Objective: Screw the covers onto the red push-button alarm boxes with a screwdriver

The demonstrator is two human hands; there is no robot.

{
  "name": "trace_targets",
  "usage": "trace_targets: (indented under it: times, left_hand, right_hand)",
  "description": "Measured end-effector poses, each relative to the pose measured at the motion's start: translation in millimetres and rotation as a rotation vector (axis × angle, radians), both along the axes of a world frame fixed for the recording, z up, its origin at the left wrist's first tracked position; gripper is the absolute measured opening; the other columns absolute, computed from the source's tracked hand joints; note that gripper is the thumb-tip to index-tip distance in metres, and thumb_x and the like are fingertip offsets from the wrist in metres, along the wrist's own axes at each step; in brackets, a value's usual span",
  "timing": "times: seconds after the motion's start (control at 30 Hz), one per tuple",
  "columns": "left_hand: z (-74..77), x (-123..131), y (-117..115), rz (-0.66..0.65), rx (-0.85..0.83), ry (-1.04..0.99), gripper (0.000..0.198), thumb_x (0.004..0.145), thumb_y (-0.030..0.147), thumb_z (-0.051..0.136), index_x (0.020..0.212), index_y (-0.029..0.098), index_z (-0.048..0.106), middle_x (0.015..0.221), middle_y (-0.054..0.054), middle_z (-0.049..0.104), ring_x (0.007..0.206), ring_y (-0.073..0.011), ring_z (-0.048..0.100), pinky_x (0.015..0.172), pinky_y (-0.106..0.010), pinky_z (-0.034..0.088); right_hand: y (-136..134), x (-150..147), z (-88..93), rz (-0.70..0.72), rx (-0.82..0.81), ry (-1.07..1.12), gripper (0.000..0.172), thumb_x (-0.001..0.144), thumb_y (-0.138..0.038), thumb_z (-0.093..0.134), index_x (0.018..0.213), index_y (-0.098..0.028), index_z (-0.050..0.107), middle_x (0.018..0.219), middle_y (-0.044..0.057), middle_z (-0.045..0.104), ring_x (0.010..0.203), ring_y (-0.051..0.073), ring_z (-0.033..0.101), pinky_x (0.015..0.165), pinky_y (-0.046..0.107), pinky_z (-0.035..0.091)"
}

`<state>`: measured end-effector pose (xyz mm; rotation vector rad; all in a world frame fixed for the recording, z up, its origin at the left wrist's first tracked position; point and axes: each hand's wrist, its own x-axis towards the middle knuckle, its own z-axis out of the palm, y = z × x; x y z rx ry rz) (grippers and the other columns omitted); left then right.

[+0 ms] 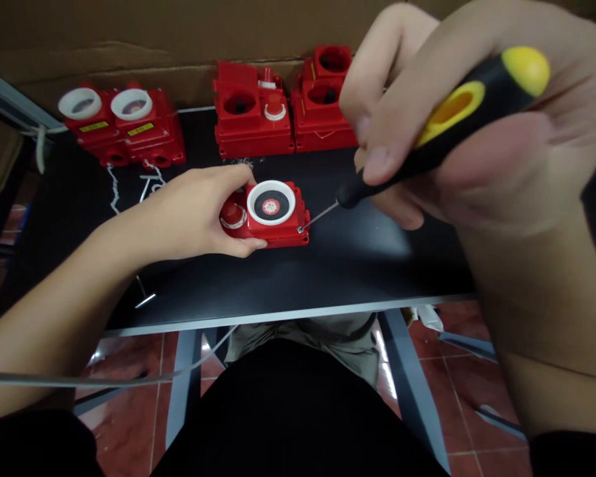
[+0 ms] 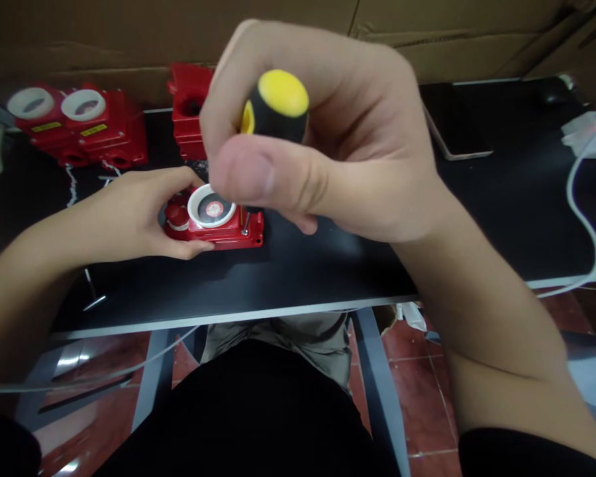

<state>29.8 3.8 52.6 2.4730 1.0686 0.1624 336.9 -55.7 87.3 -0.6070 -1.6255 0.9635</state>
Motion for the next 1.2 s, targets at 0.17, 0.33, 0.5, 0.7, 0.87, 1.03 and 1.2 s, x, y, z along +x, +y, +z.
trace_targets:
  times: [0.17, 0.33, 0.5, 0.7, 0.87, 1.03, 1.2]
  left_hand:
    - [-2.6, 1, 2, -0.013, -0.003, -0.01, 0.064, 0.086, 0.082, 0.089, 0.12, 0.031, 0.068, 0.113, -0.005, 0.084, 0.095, -0.0341, 0.075, 0.091, -0.051, 0.06]
    - [-3.1, 2, 1, 0.029, 0.005, -0.025, 0.06, 0.086, 0.078, 0.09, 0.117, 0.031, 0.071, 0.108, -0.005, 0.083, 0.091, -0.0341, 0.075, 0.087, -0.049, 0.06]
    - [-2.2, 2, -1, 0.042, -0.006, -0.034, 0.059, 0.084, 0.074, 0.094, 0.118, 0.031, 0.072, 0.109, -0.005, 0.084, 0.091, -0.0347, 0.077, 0.089, -0.05, 0.061]
    - [-3.3, 1, -1, 0.025, 0.004, -0.037, 0.058, 0.087, 0.072, 0.094, 0.12, 0.03, 0.072, 0.112, -0.005, 0.084, 0.093, -0.0349, 0.077, 0.091, -0.051, 0.063]
    - [-4.4, -1, -1, 0.008, 0.03, -0.033, 0.055, 0.089, 0.07, 0.092, 0.121, 0.031, 0.071, 0.113, -0.005, 0.084, 0.094, -0.0352, 0.077, 0.09, -0.052, 0.064]
    - [-5.8, -2, 0, -0.002, 0.053, -0.021, 0.055, 0.088, 0.067, 0.096, 0.121, 0.03, 0.071, 0.113, -0.005, 0.085, 0.093, -0.0342, 0.078, 0.089, -0.051, 0.067]
    - [-5.2, -2, 0, 0.017, 0.013, -0.03, 0.058, 0.089, 0.073, 0.093, 0.123, 0.031, 0.071, 0.113, -0.006, 0.082, 0.099, -0.0358, 0.077, 0.096, -0.052, 0.065]
  right_hand:
    - [9, -2, -14.8, -0.047, 0.072, 0.151, 0.03, 0.11, -0.066, 0.094, 0.113, -0.035, 0.096, 0.119, -0.001, 0.097, 0.066, 0.02, 0.079, 0.037, 0.032, 0.05]
    - [8, 11, 18.7, 0.167, -0.063, -0.166, 0.042, 0.104, -0.079, 0.095, 0.106, -0.037, 0.089, 0.105, -0.008, 0.096, 0.063, 0.016, 0.08, 0.044, 0.03, 0.066]
    - [-1, 26, 23.8, 0.008, -0.009, -0.28, 0.045, 0.106, -0.08, 0.095, 0.093, -0.037, 0.093, 0.11, 0.003, 0.085, 0.103, 0.025, 0.091, 0.048, 0.025, 0.063]
    - [-3, 24, 7.4, -0.21, -0.043, -0.229, 0.042, 0.1, -0.07, 0.105, 0.132, -0.044, 0.097, 0.13, 0.004, 0.086, 0.124, 0.038, 0.093, 0.073, 0.043, 0.084]
    - [-1, 0, 5.9, -0.289, -0.12, -0.161, 0.071, 0.083, -0.093, 0.097, 0.129, -0.039, 0.092, 0.132, 0.009, 0.088, 0.154, 0.056, 0.086, 0.072, 0.046, 0.082]
    - [3, 14, -0.6, -0.402, 0.034, -0.147, 0.063, 0.095, -0.097, 0.087, 0.118, -0.039, 0.098, 0.147, 0.004, 0.081, 0.156, 0.048, 0.087, 0.092, 0.048, 0.08]
    - [4, 22, 5.5, -0.393, 0.07, -0.221, 0.075, 0.105, -0.104, 0.067, 0.123, -0.037, 0.095, 0.14, 0.002, 0.079, 0.139, 0.03, 0.091, 0.104, 0.043, 0.076]
